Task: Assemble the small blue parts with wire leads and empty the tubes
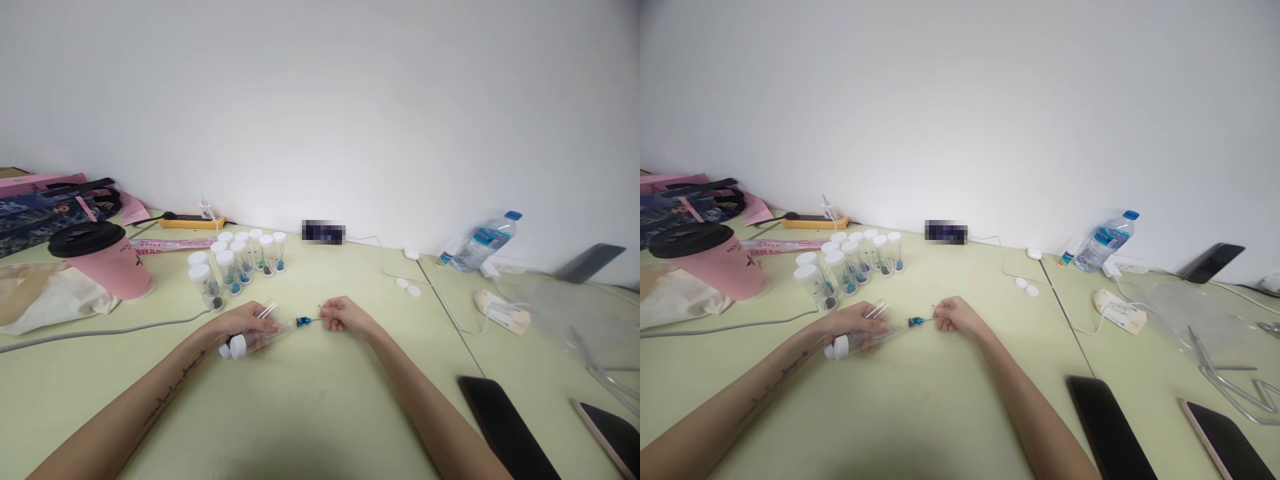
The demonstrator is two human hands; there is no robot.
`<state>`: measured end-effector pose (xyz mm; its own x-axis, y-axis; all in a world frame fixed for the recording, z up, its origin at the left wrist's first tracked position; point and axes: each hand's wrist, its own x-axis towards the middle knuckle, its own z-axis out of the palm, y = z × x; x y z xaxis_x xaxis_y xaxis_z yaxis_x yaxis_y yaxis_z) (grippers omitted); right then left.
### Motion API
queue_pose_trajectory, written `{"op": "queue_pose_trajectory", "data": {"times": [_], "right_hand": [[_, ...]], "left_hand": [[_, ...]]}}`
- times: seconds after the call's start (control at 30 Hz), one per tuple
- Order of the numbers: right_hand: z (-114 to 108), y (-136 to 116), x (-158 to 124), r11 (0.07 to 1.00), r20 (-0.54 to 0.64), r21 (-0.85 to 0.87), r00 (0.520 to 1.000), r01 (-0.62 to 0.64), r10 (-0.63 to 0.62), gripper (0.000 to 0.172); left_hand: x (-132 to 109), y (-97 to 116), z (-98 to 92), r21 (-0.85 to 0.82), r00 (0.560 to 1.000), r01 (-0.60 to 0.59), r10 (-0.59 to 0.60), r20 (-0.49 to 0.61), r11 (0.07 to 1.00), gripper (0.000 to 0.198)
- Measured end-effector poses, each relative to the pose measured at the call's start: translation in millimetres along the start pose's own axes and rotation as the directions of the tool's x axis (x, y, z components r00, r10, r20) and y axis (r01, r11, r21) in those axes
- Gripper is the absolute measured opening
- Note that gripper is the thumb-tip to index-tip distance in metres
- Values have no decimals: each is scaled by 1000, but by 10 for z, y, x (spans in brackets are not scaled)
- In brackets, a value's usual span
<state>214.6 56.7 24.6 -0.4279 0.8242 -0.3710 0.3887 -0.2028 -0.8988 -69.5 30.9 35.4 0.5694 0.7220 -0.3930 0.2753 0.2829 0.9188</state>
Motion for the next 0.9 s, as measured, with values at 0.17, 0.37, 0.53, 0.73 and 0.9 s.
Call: {"op": "queue_pose_trajectory", "data": {"times": [0.17, 0.37, 0.53, 0.73, 0.9], "right_hand": [[-139, -62, -92, 952, -63, -302, 998, -42, 24, 19], [-173, -137, -189, 771, -195, -624, 981, -126, 3, 29], [-61, -136, -112, 590, -303, -783, 949, -196, -87, 30], [-1, -128, -44, 504, -348, -831, 926, -234, -145, 27], [76, -333, -191, 573, -309, -810, 923, -128, -231, 31]], "left_hand": [[-4, 2, 13, -21, 998, 27, -28, -49, 999, 34], [-9, 22, 7, -54, 998, 26, -29, -61, 998, 32], [3, 46, 45, -151, 999, -35, 33, -14, 988, 30], [15, 100, 243, -188, 990, -141, 134, -49, 972, 36], [-18, 123, 366, -128, 989, -129, 138, 61, 983, 36]]}}
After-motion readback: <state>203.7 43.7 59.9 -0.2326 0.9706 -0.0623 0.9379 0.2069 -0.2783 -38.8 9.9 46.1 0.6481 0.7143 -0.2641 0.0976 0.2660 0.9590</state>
